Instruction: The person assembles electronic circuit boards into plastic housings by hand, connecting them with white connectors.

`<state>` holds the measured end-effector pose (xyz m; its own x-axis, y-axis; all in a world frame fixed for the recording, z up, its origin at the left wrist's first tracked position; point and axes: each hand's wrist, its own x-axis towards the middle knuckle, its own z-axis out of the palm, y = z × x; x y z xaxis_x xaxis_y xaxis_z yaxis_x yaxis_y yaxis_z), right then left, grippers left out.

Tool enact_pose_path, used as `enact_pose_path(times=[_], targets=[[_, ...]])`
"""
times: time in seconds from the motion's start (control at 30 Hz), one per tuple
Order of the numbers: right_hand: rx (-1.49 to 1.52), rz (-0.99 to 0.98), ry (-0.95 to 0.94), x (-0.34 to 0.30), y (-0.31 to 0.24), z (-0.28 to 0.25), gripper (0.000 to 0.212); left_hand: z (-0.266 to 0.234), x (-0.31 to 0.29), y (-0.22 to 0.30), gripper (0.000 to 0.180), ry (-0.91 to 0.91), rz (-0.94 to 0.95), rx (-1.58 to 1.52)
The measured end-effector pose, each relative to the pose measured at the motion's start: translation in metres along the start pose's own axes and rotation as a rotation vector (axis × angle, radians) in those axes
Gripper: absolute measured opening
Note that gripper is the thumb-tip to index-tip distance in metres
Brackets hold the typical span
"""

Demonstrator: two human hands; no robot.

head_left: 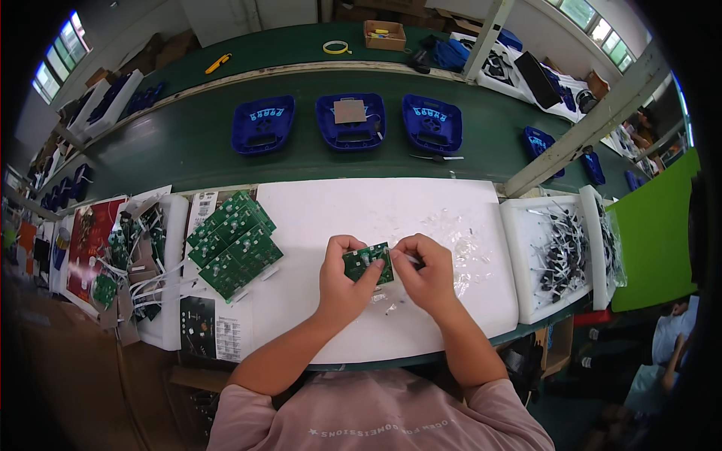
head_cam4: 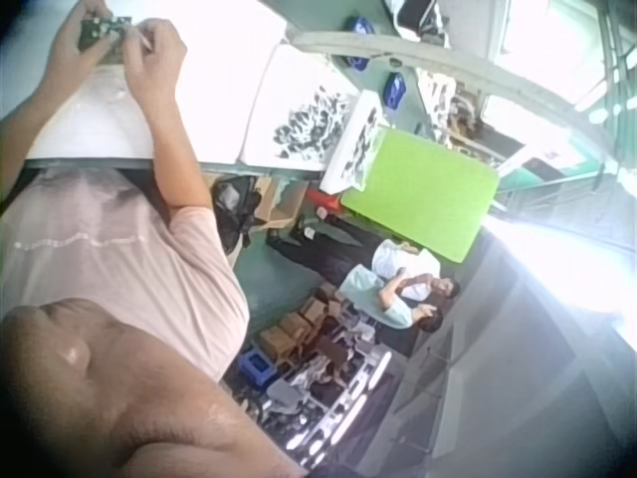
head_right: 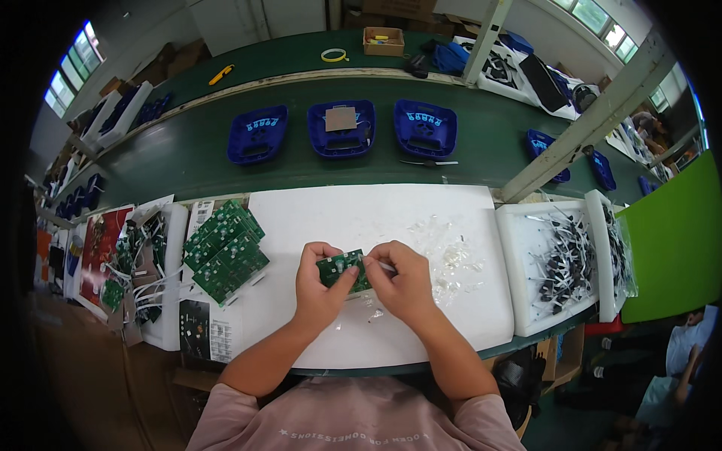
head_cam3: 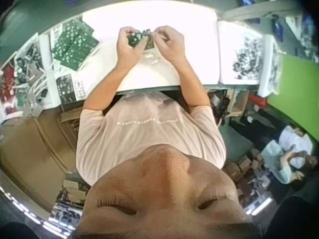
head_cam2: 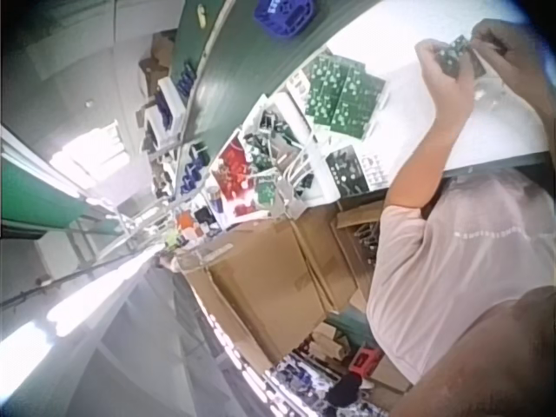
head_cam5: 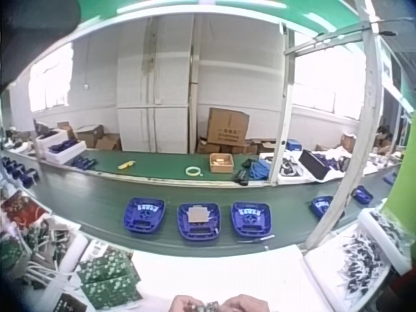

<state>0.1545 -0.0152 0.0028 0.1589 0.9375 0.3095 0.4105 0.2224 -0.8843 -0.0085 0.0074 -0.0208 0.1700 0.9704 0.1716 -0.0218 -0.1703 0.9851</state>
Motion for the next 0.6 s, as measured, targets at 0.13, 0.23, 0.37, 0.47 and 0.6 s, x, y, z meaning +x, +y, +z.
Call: enact_pose_path(times=[0.13, 0.23, 0.37, 0.47, 0.6], targets=[[0.079, 0.173, -0.115, 0.003, -0.006, -0.012, 0.006, -0.006, 0.009, 0.002, 0.031, -0.036, -0.129, -0.093], [0.059, 0.15, -0.119, 0.002, -0.005, -0.011, 0.007, -0.005, 0.008, 0.0, 0.03, -0.046, -0.13, -0.109], [0.067, 0.181, -0.114, 0.002, -0.007, -0.013, 0.008, -0.005, 0.009, -0.001, 0.03, -0.053, -0.14, -0.117], [0.065, 0.2, -0.124, 0.001, -0.005, -0.015, 0.009, -0.004, 0.009, 0.0, 0.03, -0.053, -0.152, -0.132], [0.072, 0.223, -0.143, 0.002, -0.005, -0.014, 0.009, -0.005, 0.008, -0.003, 0.03, -0.051, -0.174, -0.137]])
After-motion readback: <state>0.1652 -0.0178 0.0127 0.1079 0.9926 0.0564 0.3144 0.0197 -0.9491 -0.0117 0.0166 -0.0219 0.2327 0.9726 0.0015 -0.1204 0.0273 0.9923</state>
